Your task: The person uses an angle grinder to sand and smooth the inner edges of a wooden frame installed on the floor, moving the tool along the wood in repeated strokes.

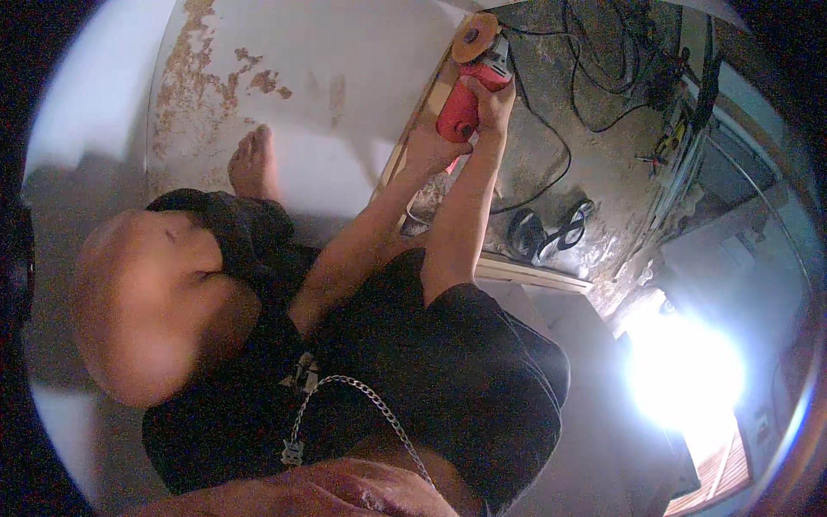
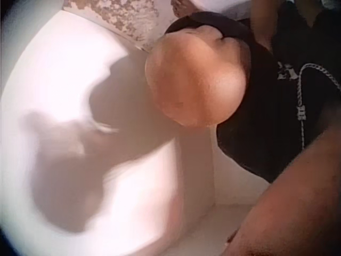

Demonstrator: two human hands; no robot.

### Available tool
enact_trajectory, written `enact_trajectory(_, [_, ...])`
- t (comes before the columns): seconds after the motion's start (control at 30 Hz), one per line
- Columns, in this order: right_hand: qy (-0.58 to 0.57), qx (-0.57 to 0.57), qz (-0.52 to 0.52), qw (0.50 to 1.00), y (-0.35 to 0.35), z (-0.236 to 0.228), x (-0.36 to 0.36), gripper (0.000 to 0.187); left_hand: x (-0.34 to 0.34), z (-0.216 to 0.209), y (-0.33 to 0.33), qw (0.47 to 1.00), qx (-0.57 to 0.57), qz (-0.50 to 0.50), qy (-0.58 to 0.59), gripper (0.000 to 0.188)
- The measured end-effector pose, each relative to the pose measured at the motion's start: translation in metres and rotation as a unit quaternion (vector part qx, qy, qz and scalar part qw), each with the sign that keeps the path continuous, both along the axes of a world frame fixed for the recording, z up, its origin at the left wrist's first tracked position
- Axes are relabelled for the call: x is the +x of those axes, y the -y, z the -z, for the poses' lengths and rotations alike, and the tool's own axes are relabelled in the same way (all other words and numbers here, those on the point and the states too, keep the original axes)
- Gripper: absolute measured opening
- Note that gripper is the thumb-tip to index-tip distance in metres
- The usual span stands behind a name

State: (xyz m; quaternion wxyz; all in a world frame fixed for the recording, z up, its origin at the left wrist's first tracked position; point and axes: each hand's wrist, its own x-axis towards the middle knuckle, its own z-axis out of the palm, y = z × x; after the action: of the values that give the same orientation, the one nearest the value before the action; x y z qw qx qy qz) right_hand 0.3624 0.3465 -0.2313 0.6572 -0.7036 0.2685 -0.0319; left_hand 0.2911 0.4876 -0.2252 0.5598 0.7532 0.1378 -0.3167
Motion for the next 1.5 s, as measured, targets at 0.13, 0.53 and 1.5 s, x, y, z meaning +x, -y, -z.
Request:
enact_trajectory(0.13, [0.007, -0.002, -0.002, 1.000, -0.005, -0.001, 0.004, 0.074, 0.005, -0.005, -0.006, 1.000, -0.001, 0.009, -0.006, 0.072])
enact_trajectory(0.53, [0.023, -0.004, 0.000, 1.000, 0.001, 0.006, 0.002, 0.073, 0.012, -0.018, -0.012, 1.000, -0.022, 0.016, -0.011, 0.076])
enact_trajectory(1.5, [0.013, 0.012, 0.008, 1.000, -0.010, -0.003, 0.010, 0.071, 0.015, -0.013, -0.013, 1.000, -0.021, -0.005, -0.004, 0.076])
